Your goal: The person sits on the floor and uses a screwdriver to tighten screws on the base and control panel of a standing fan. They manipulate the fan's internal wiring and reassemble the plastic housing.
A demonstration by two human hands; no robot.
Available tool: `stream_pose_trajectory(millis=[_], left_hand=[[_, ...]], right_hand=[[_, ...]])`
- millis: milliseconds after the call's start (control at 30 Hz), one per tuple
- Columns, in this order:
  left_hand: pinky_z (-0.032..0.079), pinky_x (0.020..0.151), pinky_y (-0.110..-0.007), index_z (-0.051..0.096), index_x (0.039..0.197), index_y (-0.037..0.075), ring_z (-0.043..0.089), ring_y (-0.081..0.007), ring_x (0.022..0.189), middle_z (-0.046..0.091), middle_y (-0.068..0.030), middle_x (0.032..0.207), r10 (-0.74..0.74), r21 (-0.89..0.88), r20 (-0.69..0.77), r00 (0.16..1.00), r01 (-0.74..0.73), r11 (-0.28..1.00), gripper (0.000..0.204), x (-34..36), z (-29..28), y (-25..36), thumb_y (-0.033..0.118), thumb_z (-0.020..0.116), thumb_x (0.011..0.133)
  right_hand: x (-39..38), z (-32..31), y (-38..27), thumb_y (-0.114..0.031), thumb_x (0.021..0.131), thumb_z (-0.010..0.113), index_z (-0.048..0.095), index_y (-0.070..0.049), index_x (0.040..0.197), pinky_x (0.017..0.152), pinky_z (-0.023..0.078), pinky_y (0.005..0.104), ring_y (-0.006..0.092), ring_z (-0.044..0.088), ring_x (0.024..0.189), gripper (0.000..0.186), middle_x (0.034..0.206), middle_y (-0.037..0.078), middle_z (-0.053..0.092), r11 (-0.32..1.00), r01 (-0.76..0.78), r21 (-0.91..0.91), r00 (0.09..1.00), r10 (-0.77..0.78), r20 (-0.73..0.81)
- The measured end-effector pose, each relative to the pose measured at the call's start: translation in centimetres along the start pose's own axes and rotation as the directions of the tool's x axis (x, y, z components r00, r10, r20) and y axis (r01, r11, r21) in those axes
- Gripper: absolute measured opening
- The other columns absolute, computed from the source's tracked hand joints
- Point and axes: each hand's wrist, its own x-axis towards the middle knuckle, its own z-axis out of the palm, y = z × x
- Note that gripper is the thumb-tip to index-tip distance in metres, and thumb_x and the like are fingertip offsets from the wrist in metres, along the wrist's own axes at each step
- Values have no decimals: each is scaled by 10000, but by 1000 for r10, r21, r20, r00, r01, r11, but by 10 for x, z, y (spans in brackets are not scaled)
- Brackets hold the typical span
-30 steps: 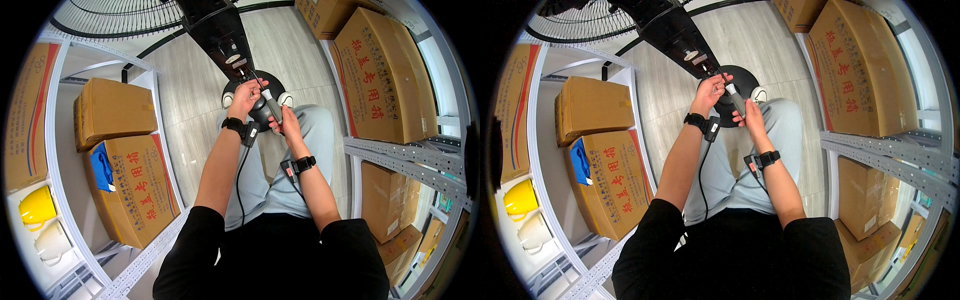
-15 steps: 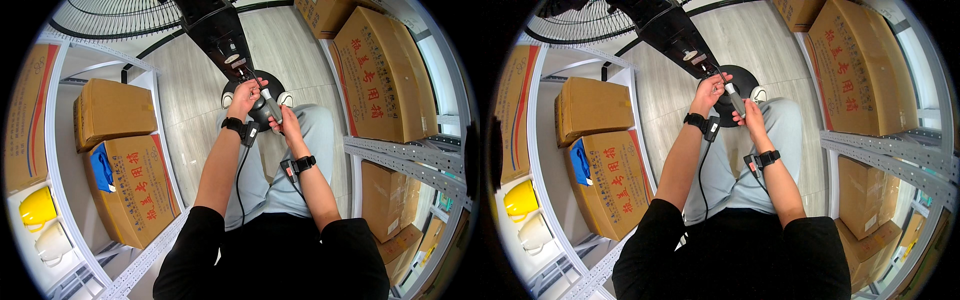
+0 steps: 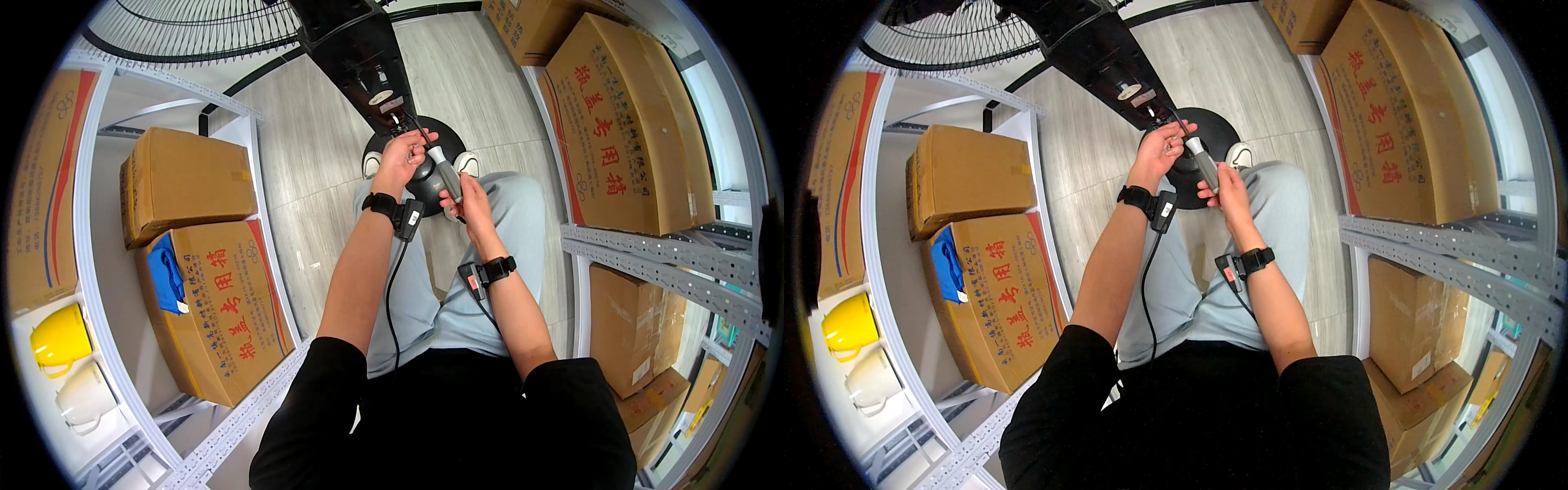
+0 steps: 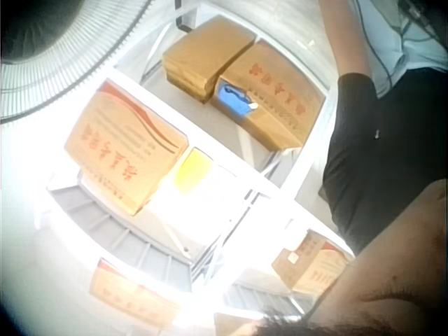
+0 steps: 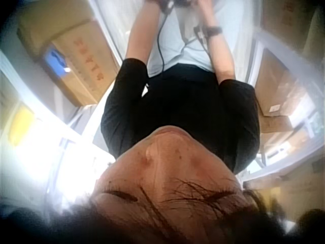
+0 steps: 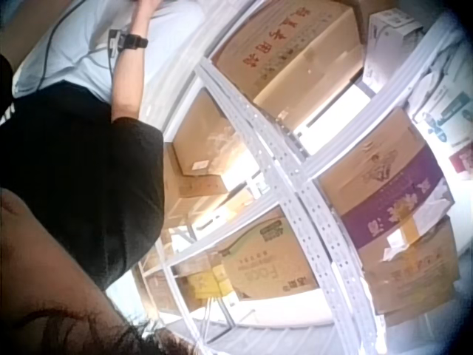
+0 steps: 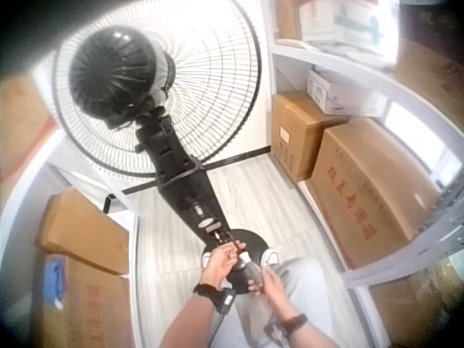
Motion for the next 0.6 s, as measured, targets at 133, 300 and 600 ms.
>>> stream_pose_trajectory(millis=[133,300,600], left_hand=[[318,421,-190,505,1085,-66,400,-62,544,617,-231,1099,24,-14,-14,1000,-24,1000,236,-1,2,-1,-40,434,862],[330,428,-189,492,1082,-46,410,-75,542,596,-239,1150,11,10,-3,1000,-11,1000,186,1,-2,0,9,430,916],[309,414,-187,512,1067,-57,396,-64,539,620,-228,1100,11,-6,-52,999,-11,1000,220,1,2,-1,-36,437,861]], right_hand=[[2,-1,-3,-420,966,502,485,-44,1216,505,437,201,100,628,624,452,831,67,672,999,-29,-29,999,30,22],[-3,5,-2,-353,923,610,472,-43,1203,509,438,206,99,631,640,440,844,74,676,979,53,-198,998,-46,40],[2,3,5,-371,901,637,533,-44,1180,558,456,209,81,602,702,442,874,11,626,982,88,-170,992,-101,-69]])
